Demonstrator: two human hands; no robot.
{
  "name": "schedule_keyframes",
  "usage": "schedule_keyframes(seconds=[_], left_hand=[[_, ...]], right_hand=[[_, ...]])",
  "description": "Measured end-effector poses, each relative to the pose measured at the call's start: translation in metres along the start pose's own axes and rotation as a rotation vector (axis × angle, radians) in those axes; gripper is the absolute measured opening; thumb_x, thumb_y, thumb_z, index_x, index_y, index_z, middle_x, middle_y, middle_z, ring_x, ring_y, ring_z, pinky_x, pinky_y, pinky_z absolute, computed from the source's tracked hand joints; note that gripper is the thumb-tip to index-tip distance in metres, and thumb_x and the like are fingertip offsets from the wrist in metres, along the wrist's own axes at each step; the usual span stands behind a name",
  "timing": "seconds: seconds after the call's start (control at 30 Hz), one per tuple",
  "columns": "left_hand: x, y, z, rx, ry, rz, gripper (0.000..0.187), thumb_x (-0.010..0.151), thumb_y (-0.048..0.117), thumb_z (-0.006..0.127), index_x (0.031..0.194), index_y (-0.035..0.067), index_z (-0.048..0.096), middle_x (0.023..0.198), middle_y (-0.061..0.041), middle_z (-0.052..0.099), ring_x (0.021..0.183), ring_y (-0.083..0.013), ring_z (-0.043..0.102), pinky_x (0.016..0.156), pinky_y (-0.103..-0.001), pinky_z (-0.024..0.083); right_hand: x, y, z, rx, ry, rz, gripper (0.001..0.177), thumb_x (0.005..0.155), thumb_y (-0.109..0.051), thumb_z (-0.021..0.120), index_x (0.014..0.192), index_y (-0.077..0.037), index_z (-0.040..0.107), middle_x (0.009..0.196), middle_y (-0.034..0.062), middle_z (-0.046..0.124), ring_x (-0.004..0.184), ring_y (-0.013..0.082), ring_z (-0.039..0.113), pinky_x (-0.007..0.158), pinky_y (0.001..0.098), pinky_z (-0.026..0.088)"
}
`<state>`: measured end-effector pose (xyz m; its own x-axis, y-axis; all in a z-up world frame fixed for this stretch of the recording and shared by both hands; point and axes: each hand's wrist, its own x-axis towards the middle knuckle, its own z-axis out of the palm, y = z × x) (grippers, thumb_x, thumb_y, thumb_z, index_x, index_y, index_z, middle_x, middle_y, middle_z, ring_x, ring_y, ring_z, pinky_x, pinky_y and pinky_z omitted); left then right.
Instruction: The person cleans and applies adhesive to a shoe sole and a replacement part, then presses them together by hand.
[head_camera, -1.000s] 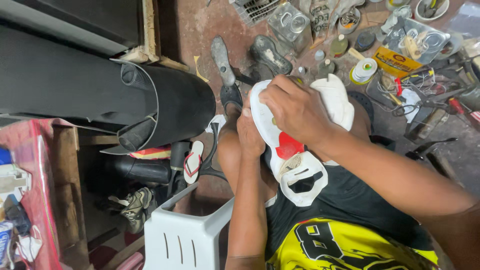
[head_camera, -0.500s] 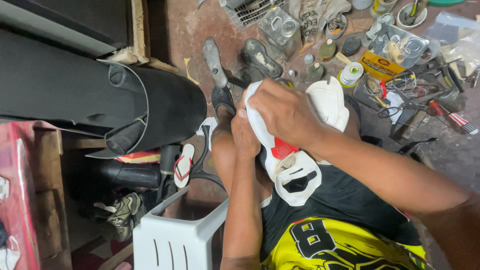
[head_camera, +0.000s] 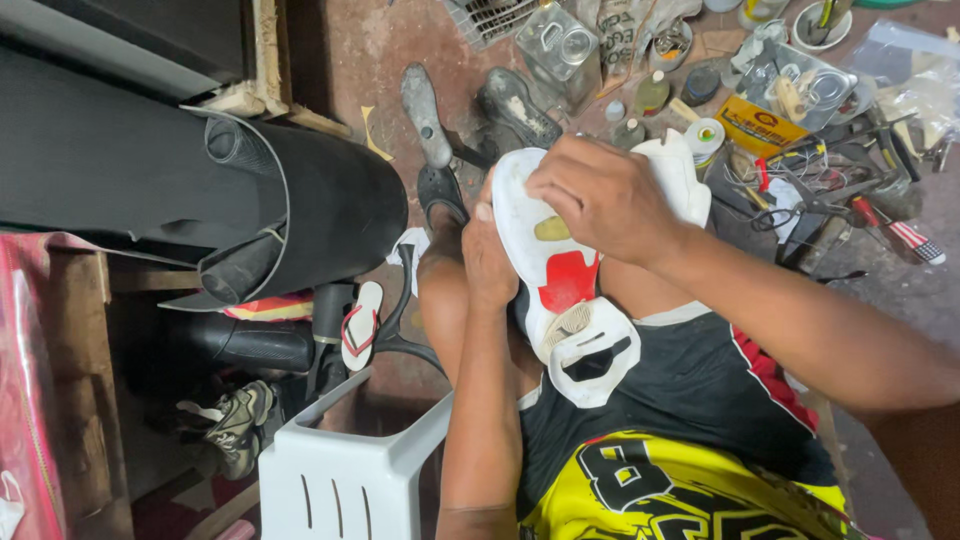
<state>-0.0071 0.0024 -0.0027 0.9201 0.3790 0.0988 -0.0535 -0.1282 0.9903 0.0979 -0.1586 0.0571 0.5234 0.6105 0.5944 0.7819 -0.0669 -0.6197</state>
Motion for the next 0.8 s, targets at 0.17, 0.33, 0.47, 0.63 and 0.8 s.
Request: schedule_keyframes(seconds=[0.17, 0.33, 0.47, 0.63, 0.8], left_hand=[[0.003, -0.013, -0.001, 0.028, 0.029, 0.001, 0.068, 0.114, 0.048, 0.020, 0.150, -0.002, 0.050, 0.139, -0.018, 0.065, 0.130, -0.0264, 0.062, 0.112, -0.037, 0.047], [0.006, -0.023, 0.000, 0.061, 0.055, -0.028, 0.065, 0.116, 0.045, 0.019, 0.151, -0.001, 0.050, 0.139, -0.018, 0.065, 0.130, -0.0255, 0.061, 0.111, -0.037, 0.047], [0.002, -0.028, -0.001, 0.102, 0.055, -0.059, 0.063, 0.117, 0.042, 0.018, 0.151, 0.000, 0.050, 0.139, -0.018, 0.065, 0.130, -0.0248, 0.061, 0.111, -0.036, 0.047], [0.000, -0.030, 0.000, 0.122, 0.087, -0.045, 0.062, 0.118, 0.040, 0.017, 0.151, 0.000, 0.050, 0.140, -0.018, 0.064, 0.132, -0.0238, 0.060, 0.113, -0.035, 0.045], [0.004, -0.026, -0.008, 0.126, 0.088, -0.038, 0.062, 0.118, 0.039, 0.019, 0.152, -0.003, 0.048, 0.139, -0.018, 0.064, 0.132, -0.0230, 0.059, 0.115, -0.033, 0.043]], right_hand=[[-0.015, -0.019, 0.003, 0.018, -0.151, -0.130, 0.014, 0.084, -0.004, 0.069, 0.097, -0.008, 0.067, 0.092, 0.0068, 0.061, 0.086, 0.0255, 0.067, 0.066, 0.0383, 0.053], [-0.010, -0.021, 0.005, -0.033, -0.230, -0.179, 0.021, 0.079, -0.007, 0.071, 0.099, -0.008, 0.069, 0.089, 0.0043, 0.060, 0.084, 0.0229, 0.066, 0.059, 0.0373, 0.052], [-0.018, -0.019, 0.006, -0.049, -0.194, -0.185, 0.025, 0.076, -0.008, 0.070, 0.102, -0.008, 0.070, 0.093, 0.0053, 0.062, 0.087, 0.0235, 0.066, 0.067, 0.0371, 0.054], [-0.038, -0.003, -0.014, -0.221, -0.288, -0.122, 0.025, 0.073, -0.004, 0.068, 0.097, -0.008, 0.073, 0.097, 0.0033, 0.068, 0.094, 0.0224, 0.067, 0.077, 0.0347, 0.055], [-0.047, 0.001, -0.015, -0.210, -0.272, -0.067, 0.019, 0.077, -0.005, 0.070, 0.095, -0.007, 0.075, 0.096, 0.0011, 0.070, 0.092, 0.0213, 0.068, 0.079, 0.0337, 0.055]])
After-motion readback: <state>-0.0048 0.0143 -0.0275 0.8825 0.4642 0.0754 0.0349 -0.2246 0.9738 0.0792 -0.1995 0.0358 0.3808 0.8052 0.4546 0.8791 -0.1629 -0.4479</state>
